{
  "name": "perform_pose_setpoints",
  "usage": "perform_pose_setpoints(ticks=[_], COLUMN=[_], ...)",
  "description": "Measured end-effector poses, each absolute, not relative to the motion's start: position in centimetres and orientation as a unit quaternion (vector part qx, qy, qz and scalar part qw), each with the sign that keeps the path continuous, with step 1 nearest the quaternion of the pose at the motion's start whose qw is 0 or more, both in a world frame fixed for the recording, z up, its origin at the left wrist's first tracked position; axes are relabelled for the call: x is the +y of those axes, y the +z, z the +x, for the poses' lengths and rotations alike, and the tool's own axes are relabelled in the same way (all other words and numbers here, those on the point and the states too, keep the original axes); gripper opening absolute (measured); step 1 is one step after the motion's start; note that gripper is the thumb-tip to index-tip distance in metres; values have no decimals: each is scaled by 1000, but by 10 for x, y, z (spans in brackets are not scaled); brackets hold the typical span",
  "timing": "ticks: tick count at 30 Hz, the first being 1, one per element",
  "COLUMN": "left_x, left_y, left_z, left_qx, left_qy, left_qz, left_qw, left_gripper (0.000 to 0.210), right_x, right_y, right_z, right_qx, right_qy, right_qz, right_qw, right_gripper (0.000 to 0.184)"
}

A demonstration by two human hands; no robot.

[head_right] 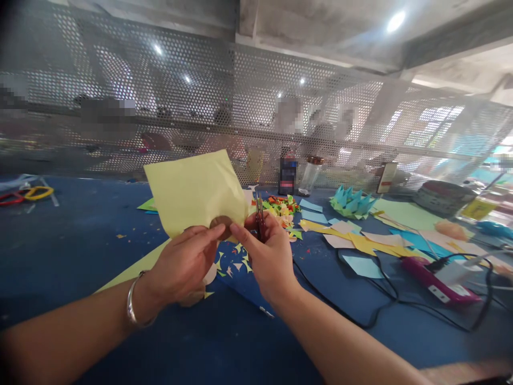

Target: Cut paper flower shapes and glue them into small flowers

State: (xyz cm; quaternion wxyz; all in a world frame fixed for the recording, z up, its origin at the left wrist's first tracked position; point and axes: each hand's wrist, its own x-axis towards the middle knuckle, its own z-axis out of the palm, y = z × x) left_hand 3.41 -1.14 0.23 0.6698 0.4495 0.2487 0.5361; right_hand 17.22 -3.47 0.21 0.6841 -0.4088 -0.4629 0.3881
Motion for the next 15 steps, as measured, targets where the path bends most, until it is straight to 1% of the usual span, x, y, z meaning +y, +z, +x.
perform_pose_setpoints(ticks=[4, 6, 9, 12, 15], left_x=[-14, -18, -24, -24, -17], left_y=[-4, 0, 9, 14, 15], left_z=[33, 32, 31, 32, 33], left_qx=[313, 326, 333, 342, 312], left_qy=[534, 517, 507, 530, 571], left_qz=[504, 531, 551, 532, 509], left_qw=[601, 587, 573, 565, 564], left_gripper=[19, 19, 13, 10, 15], right_x=[-35, -35, -35, -35, -34], right_y=[1, 1, 0, 1, 0], right_z=[171, 172, 174, 175, 176], right_qx=[-463, -464, -471, -489, -507], right_qy=[364, 354, 345, 335, 310], right_qz=[-414, -421, -424, -418, -419], right_qw=[694, 695, 692, 688, 687], right_gripper=[35, 35, 33, 31, 30])
